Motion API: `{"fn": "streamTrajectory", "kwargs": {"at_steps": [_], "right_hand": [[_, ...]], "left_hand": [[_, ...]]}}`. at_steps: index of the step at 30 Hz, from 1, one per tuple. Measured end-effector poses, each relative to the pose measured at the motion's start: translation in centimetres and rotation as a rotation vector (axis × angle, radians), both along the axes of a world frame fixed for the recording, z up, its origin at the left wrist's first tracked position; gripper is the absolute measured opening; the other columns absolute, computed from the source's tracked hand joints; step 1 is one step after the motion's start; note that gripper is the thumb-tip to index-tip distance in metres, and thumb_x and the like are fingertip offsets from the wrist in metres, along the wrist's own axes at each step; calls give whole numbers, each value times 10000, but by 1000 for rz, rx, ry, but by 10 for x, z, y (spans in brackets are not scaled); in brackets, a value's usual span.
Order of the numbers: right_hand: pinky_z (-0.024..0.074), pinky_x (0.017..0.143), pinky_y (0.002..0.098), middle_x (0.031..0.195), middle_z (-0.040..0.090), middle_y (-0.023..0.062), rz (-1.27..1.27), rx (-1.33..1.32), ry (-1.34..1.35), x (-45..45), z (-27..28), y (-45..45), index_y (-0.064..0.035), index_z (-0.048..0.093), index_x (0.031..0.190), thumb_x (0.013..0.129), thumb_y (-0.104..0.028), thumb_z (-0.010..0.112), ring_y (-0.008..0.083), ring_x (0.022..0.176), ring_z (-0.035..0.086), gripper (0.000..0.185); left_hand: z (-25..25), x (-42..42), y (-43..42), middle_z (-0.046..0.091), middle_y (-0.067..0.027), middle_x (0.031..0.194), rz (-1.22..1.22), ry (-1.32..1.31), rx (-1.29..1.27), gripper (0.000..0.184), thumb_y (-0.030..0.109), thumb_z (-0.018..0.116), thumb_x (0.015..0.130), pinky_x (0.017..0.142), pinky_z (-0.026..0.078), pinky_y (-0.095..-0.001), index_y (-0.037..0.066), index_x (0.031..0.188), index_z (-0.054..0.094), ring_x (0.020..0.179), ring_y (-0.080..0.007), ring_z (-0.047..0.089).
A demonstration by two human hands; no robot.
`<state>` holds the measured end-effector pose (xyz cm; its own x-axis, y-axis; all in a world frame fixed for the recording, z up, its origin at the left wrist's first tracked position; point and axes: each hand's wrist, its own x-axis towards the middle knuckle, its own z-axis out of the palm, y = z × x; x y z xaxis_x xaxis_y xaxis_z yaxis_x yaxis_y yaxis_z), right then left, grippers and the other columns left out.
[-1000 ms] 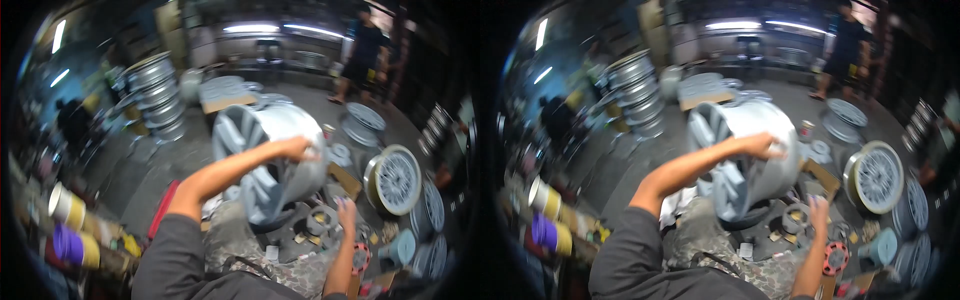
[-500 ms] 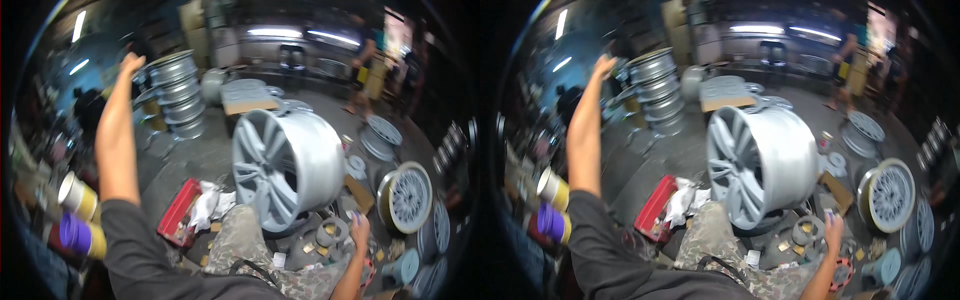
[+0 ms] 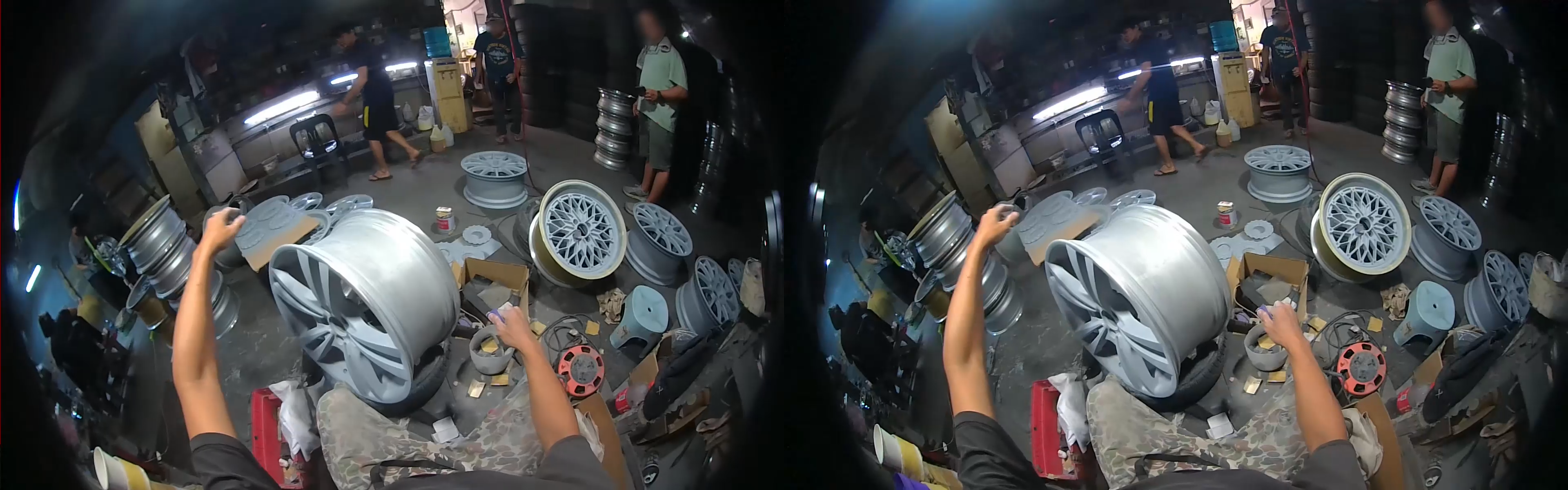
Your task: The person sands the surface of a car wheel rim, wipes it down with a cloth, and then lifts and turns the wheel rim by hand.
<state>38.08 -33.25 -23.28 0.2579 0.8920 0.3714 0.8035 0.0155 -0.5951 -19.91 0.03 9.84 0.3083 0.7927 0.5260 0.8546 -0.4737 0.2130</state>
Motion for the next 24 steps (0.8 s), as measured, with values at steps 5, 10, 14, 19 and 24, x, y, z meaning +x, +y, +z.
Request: {"fn": "streamTrajectory", "kwargs": {"at_steps": [5, 10, 14, 19, 24], "right_hand": [[454, 814, 536, 882, 624, 275, -21, -43, 11, -6, 13, -6, 15, 710, 846, 933, -278, 620, 462, 907, 592, 319], [455, 811, 539, 882, 621, 281, -10, 36, -10, -4, 6, -6, 11, 714, 860, 932, -276, 617, 467, 904, 592, 311], [454, 805, 554, 900, 621, 302, 16, -30, -24, 0, 8, -6, 25, 703, 866, 931, -269, 611, 489, 901, 593, 315], [468, 808, 542, 897, 623, 323, 15, -59, 19, 3, 1, -5, 29, 705, 861, 915, -267, 638, 497, 908, 602, 308], [451, 705, 531, 813, 623, 300, 20, -34, -10, -3, 7, -2, 41, 672, 828, 908, -233, 631, 489, 809, 600, 288]], "left_hand": [[-20, 95, -21, 723, -245, 1047, -65, 60, -155, 489, 405, 686, 910, 918, 535, -425, 30, 1224, 681, 1019, -353, 705], [-49, 144, -24, 719, -252, 1065, -95, 106, -275, 535, 467, 652, 922, 947, 522, -437, 38, 1241, 681, 1067, -369, 691], [-72, 156, -16, 674, -268, 1194, -57, 109, -376, 647, 569, 578, 939, 1036, 458, -443, 17, 1265, 663, 1189, -401, 622], [-95, 149, 16, 611, -303, 1287, 30, 32, -515, 823, 701, 424, 944, 1094, 389, -464, -26, 1251, 656, 1293, -433, 529], [-111, 135, 37, 712, -235, 1117, 39, -57, -513, 758, 674, 443, 961, 974, 476, -414, 4, 1181, 721, 1072, -341, 662]]}}
